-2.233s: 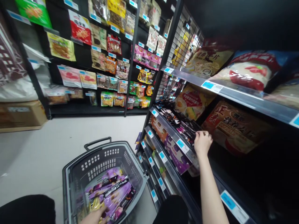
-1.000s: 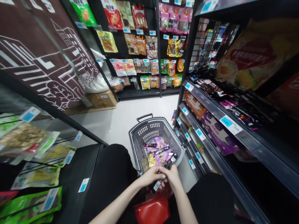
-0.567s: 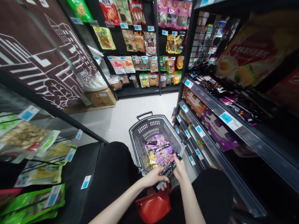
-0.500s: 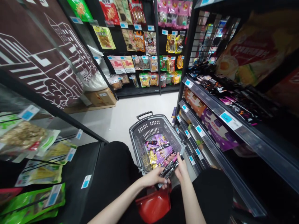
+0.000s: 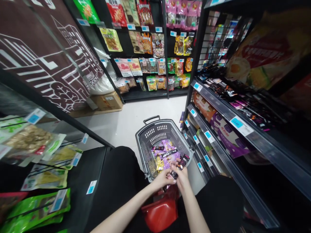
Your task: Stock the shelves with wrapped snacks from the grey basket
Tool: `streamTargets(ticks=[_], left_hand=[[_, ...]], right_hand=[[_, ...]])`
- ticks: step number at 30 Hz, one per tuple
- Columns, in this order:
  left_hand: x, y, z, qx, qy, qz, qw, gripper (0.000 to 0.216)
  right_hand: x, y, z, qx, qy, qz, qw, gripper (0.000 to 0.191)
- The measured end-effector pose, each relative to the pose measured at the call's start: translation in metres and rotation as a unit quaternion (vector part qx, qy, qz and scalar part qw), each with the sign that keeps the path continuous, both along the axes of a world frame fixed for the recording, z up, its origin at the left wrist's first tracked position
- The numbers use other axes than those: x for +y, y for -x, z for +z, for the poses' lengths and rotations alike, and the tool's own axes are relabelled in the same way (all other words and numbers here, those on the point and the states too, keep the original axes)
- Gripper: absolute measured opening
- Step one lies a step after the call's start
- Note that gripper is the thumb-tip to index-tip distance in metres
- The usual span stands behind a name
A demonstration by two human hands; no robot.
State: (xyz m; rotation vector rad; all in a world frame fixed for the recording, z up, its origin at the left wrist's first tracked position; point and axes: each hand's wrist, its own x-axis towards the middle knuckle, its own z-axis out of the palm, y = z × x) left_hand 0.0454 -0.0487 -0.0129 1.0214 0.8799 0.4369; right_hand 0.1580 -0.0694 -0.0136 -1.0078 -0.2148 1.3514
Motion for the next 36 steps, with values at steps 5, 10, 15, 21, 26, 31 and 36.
streamTargets(ticks=[5,10,15,21,26,31,36], left_hand=[[-0.003,0.005,-0.003,0.029,0.057,-0.121,0.991,0.037],[-0.003,0.007,-0.003,0.047,0.078,-0.129,0.987,0.036],[-0.005,0.004,-0.003,0.05,0.064,-0.122,0.989,0.031],[-0.006,0.007,0.004,0.046,0.002,-0.162,0.986,0.025],[-0.005,0.008,0.007,0.059,-0.014,-0.181,0.982,0.025],[-0.006,0.009,0.004,0.055,-0.024,-0.206,0.977,0.033],[0.0,0.017,0.009,0.072,-0.031,-0.215,0.973,0.04]], right_hand=[[0.0,0.003,-0.004,0.008,0.01,0.021,1.0,0.038],[0.003,-0.01,0.0,0.045,0.018,-0.012,0.999,0.035],[0.004,-0.019,0.005,0.071,0.035,-0.042,0.996,0.034],[0.004,-0.023,0.001,0.09,0.059,-0.074,0.991,0.032],[0.003,-0.028,-0.004,0.092,0.067,-0.083,0.99,0.031],[0.005,-0.029,-0.007,0.077,0.091,-0.082,0.99,0.03],[0.002,-0.042,-0.012,-0.038,0.059,-0.075,0.995,0.032]])
